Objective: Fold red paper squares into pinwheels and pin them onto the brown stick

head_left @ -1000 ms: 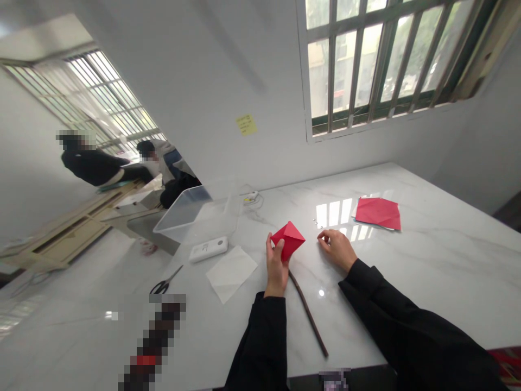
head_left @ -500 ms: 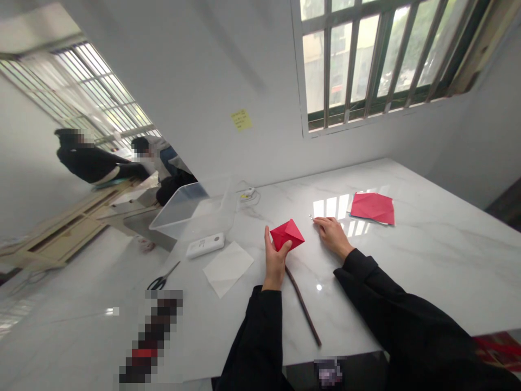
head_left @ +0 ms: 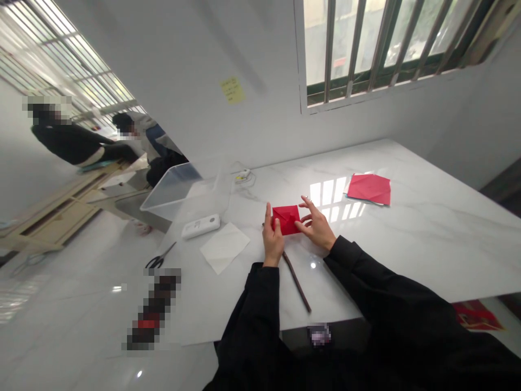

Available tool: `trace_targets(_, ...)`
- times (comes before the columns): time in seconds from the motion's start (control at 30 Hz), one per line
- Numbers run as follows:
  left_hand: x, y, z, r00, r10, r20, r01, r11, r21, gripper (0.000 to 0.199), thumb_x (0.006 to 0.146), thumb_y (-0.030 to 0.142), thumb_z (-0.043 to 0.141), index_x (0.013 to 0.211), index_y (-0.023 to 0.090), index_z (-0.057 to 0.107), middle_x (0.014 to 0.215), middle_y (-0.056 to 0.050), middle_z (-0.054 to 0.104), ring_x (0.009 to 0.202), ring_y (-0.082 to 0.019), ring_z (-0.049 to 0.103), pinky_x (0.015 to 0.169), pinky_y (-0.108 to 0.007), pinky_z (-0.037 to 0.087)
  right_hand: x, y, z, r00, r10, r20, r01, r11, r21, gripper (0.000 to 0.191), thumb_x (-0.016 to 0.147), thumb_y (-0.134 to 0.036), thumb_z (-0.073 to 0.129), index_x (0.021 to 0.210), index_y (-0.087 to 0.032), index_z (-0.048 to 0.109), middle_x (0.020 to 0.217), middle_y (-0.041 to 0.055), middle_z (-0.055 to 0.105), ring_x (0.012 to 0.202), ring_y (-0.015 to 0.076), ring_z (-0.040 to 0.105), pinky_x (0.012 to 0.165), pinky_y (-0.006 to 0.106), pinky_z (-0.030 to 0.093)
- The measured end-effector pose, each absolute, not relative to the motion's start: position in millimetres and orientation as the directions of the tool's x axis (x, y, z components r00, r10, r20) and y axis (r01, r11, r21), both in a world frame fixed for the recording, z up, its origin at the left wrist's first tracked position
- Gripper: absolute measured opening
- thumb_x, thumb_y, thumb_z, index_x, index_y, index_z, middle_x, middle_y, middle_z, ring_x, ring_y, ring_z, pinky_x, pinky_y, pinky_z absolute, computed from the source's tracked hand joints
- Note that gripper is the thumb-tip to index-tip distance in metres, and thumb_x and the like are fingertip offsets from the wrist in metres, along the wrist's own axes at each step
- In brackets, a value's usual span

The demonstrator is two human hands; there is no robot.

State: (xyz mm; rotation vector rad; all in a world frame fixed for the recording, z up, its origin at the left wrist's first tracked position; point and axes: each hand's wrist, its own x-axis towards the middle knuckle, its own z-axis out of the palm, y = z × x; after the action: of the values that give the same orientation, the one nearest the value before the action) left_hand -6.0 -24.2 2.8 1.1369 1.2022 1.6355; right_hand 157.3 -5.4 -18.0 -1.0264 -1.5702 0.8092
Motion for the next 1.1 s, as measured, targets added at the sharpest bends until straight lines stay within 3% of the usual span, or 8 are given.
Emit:
trace_targets(0.1, -5.0, -27.6, 4.2, -0.217, 0.917, 0.335, 0.07, -0.327, 0.942, 0.052, 0.091, 0.037, 0.066, 0.141, 0.028, 0.056, 0.156, -0.001, 0.047, 0.149, -0.023, 0.034, 0.125, -0.039, 0.022, 162.7, 0.7, -22.1, 0.018, 0.92, 0.391, 0.262, 0.373, -0.89, 0.071, 0.086, -0.027, 0.059, 0.153, -0.023, 0.036, 0.132, 0.0143, 0.06, 0.068, 0.012, 0.065, 0.062, 0.027, 0.058)
trace_targets(0.17, -4.1, -29.4, 4.0, -0.198, 0.92, 0.338, 0.074, -0.33, 0.941, 0.05, 0.09, 0.038, 0.067, 0.139, 0.028, 0.06, 0.151, -0.003, 0.053, 0.144, -0.023, 0.042, 0.121, -0.036, 0.029, 166.8, 3.5, -21.6, 0.038, 0.908, 0.418, 0.292, 0.39, -0.873, 0.07, 0.085, -0.025, 0.06, 0.151, -0.022, 0.038, 0.131, 0.0144, 0.061, 0.073, 0.014, 0.065, 0.069, 0.03, 0.059)
trace_targets(0.27, -2.0, -30.1, 1.6, -0.189, 0.952, 0.241, 0.008, -0.244, 0.97, 0.056, 0.086, 0.039, 0.071, 0.14, 0.026, 0.059, 0.124, -0.007, 0.07, 0.109, -0.023, 0.068, 0.096, -0.031, 0.053, 169.2, 3.7, -17.8, -0.002, 0.874, 0.486, 0.307, 0.463, -0.831, 0.067, 0.083, -0.023, 0.063, 0.147, -0.021, 0.045, 0.132, 0.014, 0.061, 0.1, 0.0215, 0.066, 0.078, 0.033, 0.058)
trace_targets(0.37, -2.2, -26.4, -2.6, -0.176, 0.965, 0.195, 0.017, -0.195, 0.981, 0.067, 0.085, 0.036, 0.071, 0.147, 0.025, 0.05, 0.104, -0.006, 0.073, 0.079, -0.016, 0.07, 0.074, -0.026, 0.056, 169.9, 2.8, -14.8, 0.0, 0.86, 0.51, 0.309, 0.485, -0.818, 0.046, 0.083, -0.02, 0.059, 0.13, -0.021, 0.059, 0.125, 0.0108, 0.066, 0.111, 0.0237, 0.064, 0.084, 0.034, 0.056)
trace_targets(0.53, -9.9, -16.2, -8.0, -0.247, 0.944, 0.221, 0.008, -0.226, 0.974, 0.075, 0.079, 0.025, 0.073, 0.148, 0.024, 0.042, 0.113, -0.009, 0.068, 0.086, -0.015, 0.069, 0.073, -0.024, 0.056, 175.4, 8.8, -18.8, 0.151, 0.912, 0.382, 0.275, 0.332, -0.902, 0.014, 0.082, -0.025, 0.06, 0.093, -0.021, 0.069, 0.112, 0.0061, 0.074, 0.105, 0.0248, 0.07, 0.097, 0.039, 0.052)
trace_targets(0.8, -11.8, -14.0, -14.2, -0.212, 0.96, 0.183, -0.001, -0.188, 0.982, 0.014, 0.076, 0.027, 0.072, 0.077, 0.014, 0.066, 0.119, -0.01, 0.069, 0.07, -0.009, 0.065, 0.067, -0.022, 0.051, 178.9, 18.2, -27.3, 0.24, 0.936, 0.257, 0.154, 0.224, -0.962, 0.018, 0.078, -0.028, 0.063, 0.086, -0.022, 0.077, 0.1, 0.0044, 0.078, 0.101, 0.0259, 0.071, 0.093, 0.037, 0.053)
trace_targets(0.93, -10.1, -14.9, -15.8, -0.154, 0.977, 0.149, 0.012, -0.149, 0.989, 0.017, 0.075, 0.026, 0.072, 0.088, 0.015, 0.076, 0.108, -0.009, 0.072, 0.074, -0.012, 0.065, 0.069, -0.022, 0.05, 178.2, 16.1, -24.1, 0.23, 0.938, 0.258, 0.151, 0.228, -0.962, 0.023, 0.08, -0.028, 0.06, 0.09, -0.02, 0.079, 0.091, 0.0038, 0.078, 0.092, 0.0242, 0.072, 0.084, 0.034, 0.055)
trace_targets(1.1, -10.5, -16.6, -12.3, -0.109, 0.986, 0.128, 0.003, -0.129, 0.992, 0.049, 0.077, 0.025, 0.072, 0.125, 0.015, 0.069, 0.083, -0.003, 0.072, 0.062, -0.01, 0.057, 0.059, -0.021, 0.046, 176.9, 12.3, -17.7, 0.141, 0.941, 0.306, 0.229, 0.27, -0.935, 0.027, 0.083, -0.021, 0.055, 0.09, -0.023, 0.081, 0.093, 0.0019, 0.079, 0.091, 0.0225, 0.072, 0.084, 0.033, 0.054)
